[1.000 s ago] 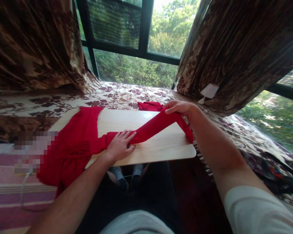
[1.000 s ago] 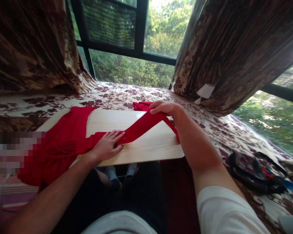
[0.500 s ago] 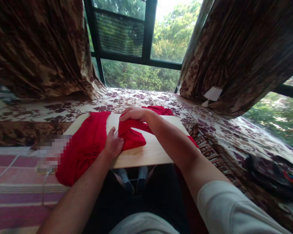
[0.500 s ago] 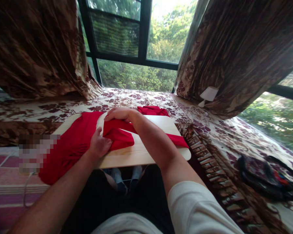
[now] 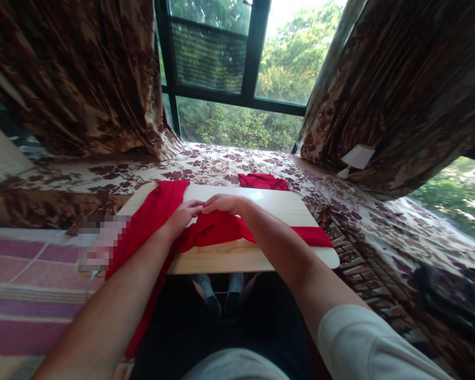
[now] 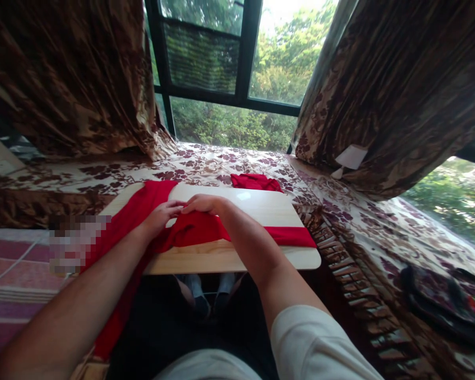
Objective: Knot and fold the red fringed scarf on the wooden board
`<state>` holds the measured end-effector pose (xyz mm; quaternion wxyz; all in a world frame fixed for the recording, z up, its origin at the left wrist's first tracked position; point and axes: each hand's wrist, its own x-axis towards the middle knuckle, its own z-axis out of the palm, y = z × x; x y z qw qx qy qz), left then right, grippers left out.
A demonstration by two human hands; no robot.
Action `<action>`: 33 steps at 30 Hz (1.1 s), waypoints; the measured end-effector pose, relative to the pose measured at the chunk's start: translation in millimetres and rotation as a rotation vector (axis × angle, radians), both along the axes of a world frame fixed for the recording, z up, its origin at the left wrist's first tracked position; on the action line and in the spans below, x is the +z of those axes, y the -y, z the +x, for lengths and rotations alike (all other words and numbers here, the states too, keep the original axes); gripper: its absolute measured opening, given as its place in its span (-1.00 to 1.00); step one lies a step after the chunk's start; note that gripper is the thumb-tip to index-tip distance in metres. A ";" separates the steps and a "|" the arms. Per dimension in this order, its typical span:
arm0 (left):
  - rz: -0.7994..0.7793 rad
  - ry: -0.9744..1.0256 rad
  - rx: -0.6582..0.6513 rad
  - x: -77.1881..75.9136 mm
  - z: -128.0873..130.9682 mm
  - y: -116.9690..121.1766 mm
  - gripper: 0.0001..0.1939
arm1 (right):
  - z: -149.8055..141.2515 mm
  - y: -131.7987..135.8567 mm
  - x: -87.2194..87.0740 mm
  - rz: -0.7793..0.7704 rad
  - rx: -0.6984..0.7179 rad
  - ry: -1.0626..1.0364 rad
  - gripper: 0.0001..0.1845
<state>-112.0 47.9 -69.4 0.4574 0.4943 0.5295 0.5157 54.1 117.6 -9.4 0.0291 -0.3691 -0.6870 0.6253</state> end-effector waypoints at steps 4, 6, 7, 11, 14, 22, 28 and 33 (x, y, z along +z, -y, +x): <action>-0.004 -0.079 -0.032 -6.0 -1.2 -0.6 -0.68 | 4.9 -0.6 -6.9 0.109 0.021 0.047 -0.80; -0.039 -0.062 -0.052 -7.5 -0.5 -0.7 -0.69 | 7.2 0.3 -8.6 0.126 0.045 0.092 -0.76; -0.053 -0.051 -0.057 -8.1 0.1 -0.9 -0.69 | 8.4 0.8 -9.2 0.137 0.062 0.111 -0.74; -0.057 -0.083 -0.063 -12.8 3.2 -3.0 -0.63 | 13.0 0.2 -11.9 0.254 0.131 0.148 -0.66; -0.058 -0.149 -0.074 -19.4 4.4 -5.0 -0.57 | 17.5 -3.9 -14.4 0.310 0.162 0.192 -0.60; 0.039 -0.479 -0.123 -28.6 4.1 -6.0 -0.48 | 67.3 -25.3 -16.0 0.211 0.227 0.349 -0.67; 0.082 -0.680 -0.150 -29.3 5.8 -2.2 -0.46 | 147.2 -47.2 -13.9 0.133 0.178 0.385 -0.72; 0.017 -0.670 -0.240 -22.0 5.1 -2.8 -0.49 | 194.8 -53.6 -11.8 0.181 0.114 0.438 -0.71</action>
